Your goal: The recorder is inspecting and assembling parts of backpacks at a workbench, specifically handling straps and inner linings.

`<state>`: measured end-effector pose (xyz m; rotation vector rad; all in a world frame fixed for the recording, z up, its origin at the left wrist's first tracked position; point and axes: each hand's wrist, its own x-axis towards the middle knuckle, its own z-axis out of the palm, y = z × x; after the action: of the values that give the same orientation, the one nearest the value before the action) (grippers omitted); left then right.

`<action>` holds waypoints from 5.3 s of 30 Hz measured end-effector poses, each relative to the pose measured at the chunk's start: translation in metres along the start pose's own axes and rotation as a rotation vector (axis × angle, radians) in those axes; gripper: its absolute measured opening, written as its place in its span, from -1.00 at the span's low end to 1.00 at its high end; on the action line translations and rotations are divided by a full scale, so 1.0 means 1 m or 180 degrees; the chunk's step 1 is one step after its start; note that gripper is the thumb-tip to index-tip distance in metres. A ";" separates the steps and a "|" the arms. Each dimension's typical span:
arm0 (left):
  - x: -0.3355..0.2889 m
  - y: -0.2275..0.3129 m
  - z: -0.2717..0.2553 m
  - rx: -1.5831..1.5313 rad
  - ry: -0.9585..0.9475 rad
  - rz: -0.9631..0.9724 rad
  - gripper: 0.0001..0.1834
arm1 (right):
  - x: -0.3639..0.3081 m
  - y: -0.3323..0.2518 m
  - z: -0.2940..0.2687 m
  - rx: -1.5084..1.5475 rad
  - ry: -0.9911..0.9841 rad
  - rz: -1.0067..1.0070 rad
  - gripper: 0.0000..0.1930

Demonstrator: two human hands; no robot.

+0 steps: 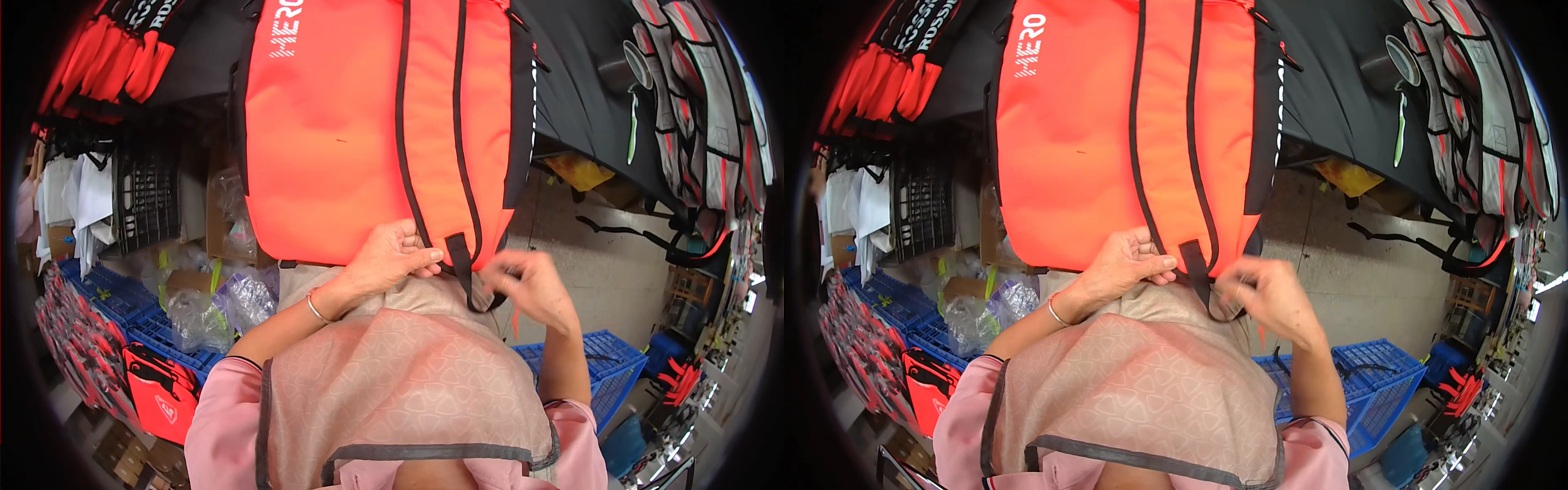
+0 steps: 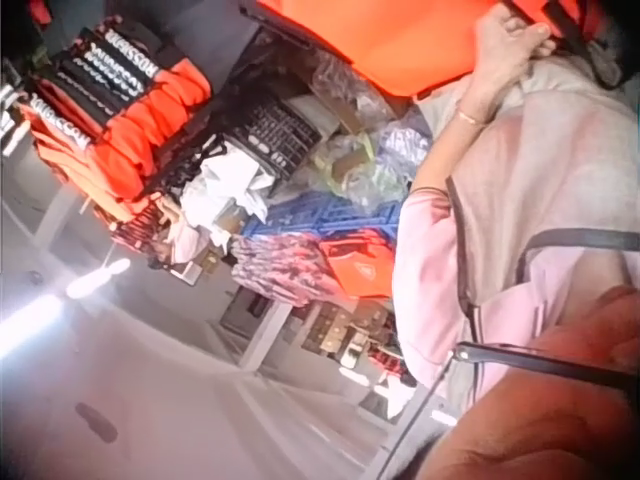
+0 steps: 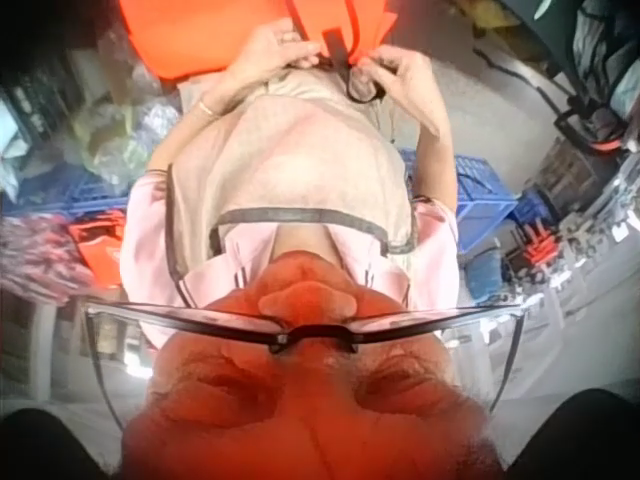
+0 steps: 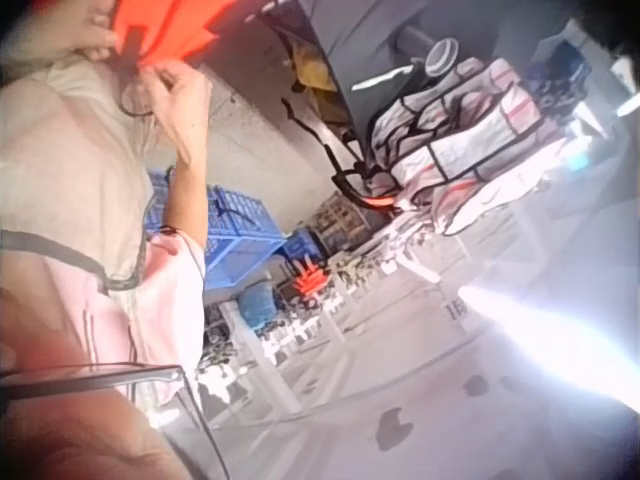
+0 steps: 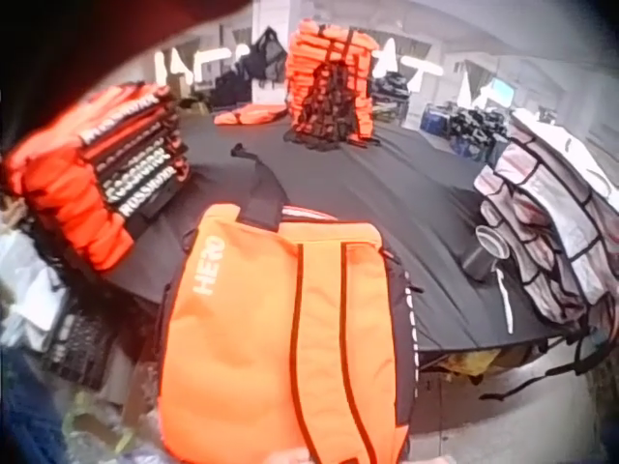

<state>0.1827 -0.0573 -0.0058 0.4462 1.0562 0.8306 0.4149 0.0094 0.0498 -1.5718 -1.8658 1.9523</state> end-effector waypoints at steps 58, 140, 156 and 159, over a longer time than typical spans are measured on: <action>-0.002 -0.007 -0.012 -0.0593 0.0115 0.0465 -0.76 | 0.055 -0.003 0.037 -0.1992 0.1130 -0.2596 -0.73; 0.013 -0.015 -0.005 -0.0791 0.0139 0.1152 -0.56 | 0.033 -0.026 0.025 -0.2929 0.2027 -0.2360 -0.77; 0.011 -0.013 -0.005 -0.0628 0.0246 0.1253 -0.58 | 0.026 -0.029 0.037 -0.3659 0.2017 -0.2524 -0.75; 0.011 -0.012 -0.006 -0.0580 0.0292 0.1083 -0.55 | 0.030 -0.019 0.038 -0.3554 0.2120 -0.2554 -0.76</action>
<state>0.1849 -0.0566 -0.0231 0.4423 0.9913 1.2492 0.3645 0.0056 0.0376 -0.9693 -2.6507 -0.0155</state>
